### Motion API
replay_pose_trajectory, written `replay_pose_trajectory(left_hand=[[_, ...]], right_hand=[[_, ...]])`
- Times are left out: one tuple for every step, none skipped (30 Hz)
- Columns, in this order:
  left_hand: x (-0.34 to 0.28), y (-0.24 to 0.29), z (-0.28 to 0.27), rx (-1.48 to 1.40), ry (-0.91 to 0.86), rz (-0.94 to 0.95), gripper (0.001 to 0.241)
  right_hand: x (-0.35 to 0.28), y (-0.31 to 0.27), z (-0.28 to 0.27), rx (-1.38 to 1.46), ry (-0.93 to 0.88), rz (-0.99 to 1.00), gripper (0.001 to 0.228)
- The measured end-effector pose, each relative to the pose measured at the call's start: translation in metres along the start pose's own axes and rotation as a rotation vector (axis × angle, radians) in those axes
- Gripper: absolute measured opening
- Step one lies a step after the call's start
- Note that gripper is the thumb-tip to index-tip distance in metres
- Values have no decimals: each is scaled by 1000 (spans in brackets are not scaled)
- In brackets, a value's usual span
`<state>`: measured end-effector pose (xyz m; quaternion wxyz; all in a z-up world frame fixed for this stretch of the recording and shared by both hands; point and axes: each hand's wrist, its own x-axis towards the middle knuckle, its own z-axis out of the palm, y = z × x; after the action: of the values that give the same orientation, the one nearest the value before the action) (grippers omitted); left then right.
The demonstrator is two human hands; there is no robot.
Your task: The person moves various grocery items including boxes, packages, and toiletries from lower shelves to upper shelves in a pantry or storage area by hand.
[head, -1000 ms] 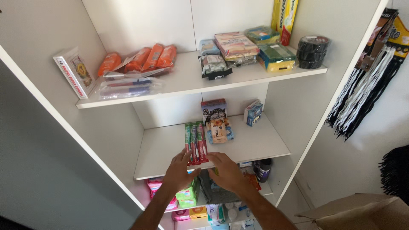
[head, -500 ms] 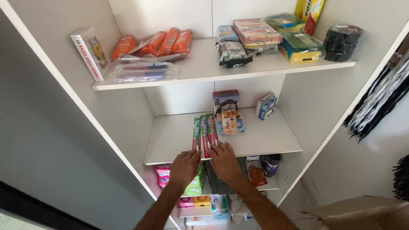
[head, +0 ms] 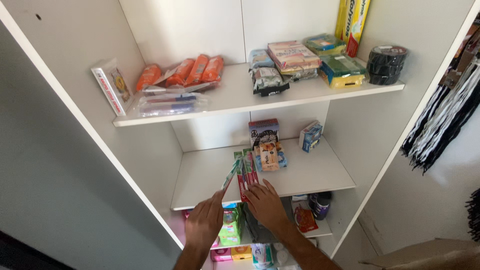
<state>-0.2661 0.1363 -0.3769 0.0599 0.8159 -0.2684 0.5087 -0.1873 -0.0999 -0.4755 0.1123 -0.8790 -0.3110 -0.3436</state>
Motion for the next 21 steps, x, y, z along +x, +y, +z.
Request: replay_pose_trajectory(left_hand=[[8,4,-19,2,7,5,25],[15,9,-39,-28,41,32,26],[23,13,-58,-59,75,61,26],[34,22,-79,-57,83,67,26],[43,30,-101,-71,106,30,27],[52,38,-123,-86,128,-8,28],[35,27,-120,-84,134,-4,28],[18,16,-118,-29,74,69,38],[1,4,-116,25,13,141,53],[8,-4,-121,28,19,143,53],[14,-11,-127,9,-58,164,49],[21,-19,-132,-9,-135,184,46],[67,-2,-145,-6,-133,184,46],[110,18,-164,16,130,88,30],[151,42,-186,37,394,-10,32],[163,32,-175,40,398,-10,32],[174,23,-163,50,354,57,30],[186,14,-152,59,309,123,29],[196,10,-139,62,314,126,29],[207,7,-126,89,281,138,46],[218,4,-113,113,250,152,64]], right_hand=[[0,-1,-2,-5,7,-2,33],[0,-1,-3,9,37,6,34],[1,-1,-5,23,68,15,35],[2,1,-6,18,76,13,35],[2,2,-5,16,143,22,32],[3,3,-5,14,210,31,30],[2,6,-3,11,216,28,30],[2,8,-1,23,214,54,34],[1,11,1,35,210,80,38],[1,8,-5,32,215,77,38],[1,5,-11,47,276,64,37],[2,3,-17,62,337,51,36],[1,0,-21,62,340,48,36],[0,-2,-25,60,350,54,36],[0,-4,-30,58,361,59,37],[0,-9,-40,58,364,55,37],[1,-15,-49,78,419,60,38],[1,-20,-59,98,474,65,38],[-1,-24,-65,97,479,61,38],[-3,-27,-71,132,475,66,35],[-5,-28,-78,164,473,71,33]])
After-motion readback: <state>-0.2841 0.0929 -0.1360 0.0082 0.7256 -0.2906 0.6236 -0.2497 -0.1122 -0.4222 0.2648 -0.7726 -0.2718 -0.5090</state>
